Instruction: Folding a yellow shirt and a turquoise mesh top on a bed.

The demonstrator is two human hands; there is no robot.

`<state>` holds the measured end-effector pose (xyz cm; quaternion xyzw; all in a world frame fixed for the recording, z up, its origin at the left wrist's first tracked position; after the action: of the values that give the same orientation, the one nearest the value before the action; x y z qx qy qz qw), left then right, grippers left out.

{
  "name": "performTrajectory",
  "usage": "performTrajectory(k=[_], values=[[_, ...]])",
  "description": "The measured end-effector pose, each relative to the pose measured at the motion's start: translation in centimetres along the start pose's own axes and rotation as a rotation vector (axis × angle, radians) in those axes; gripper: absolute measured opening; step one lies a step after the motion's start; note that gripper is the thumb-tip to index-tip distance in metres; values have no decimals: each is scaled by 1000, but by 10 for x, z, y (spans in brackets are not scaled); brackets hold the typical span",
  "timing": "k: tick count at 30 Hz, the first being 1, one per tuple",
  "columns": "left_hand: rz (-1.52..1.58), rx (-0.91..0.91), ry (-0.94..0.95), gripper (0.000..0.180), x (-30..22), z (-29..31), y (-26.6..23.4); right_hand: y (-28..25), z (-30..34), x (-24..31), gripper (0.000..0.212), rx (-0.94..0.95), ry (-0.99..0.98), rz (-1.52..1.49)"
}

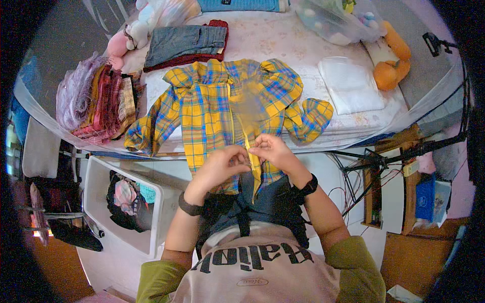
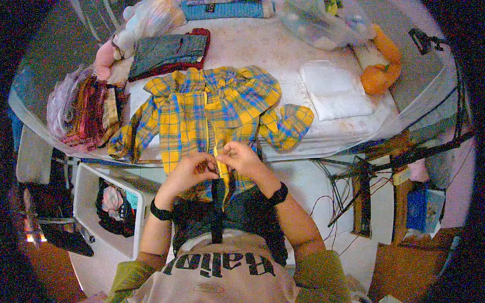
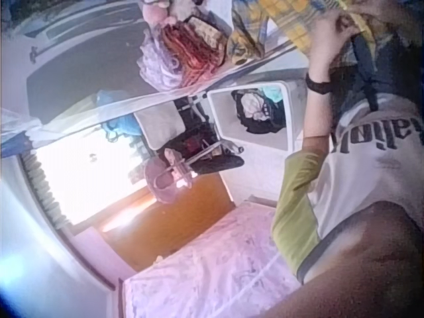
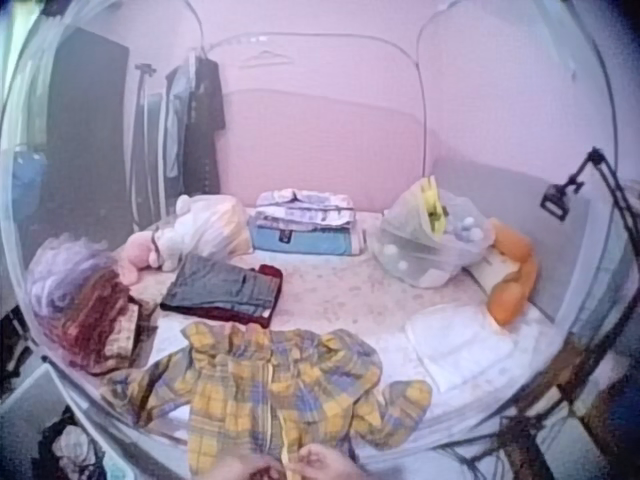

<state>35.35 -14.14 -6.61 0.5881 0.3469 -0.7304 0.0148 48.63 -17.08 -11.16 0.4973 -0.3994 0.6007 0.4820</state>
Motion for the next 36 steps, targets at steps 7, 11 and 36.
performTrajectory(k=[7,11,36], values=[[-32,-51,-82,13,17,7,2,4,-1,-8,19,-25,19,-45],[28,-66,-22,10,12,12,2,3,-2,-17,18,-74,-37,17],[165,-73,-38,9,13,18,1,28,25,32,23,78,-282,421]])
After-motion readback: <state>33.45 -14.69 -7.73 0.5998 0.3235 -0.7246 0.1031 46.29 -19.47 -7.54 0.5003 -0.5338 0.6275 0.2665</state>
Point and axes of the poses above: each hand's wrist, its own z-axis away from the middle knuckle, its own y-axis out of the palm, x = y × z, the point moved 5 cm from there along -z, towards the middle knuckle, and after that the axes turned 9 degrees about x, right-handed, at the moved point
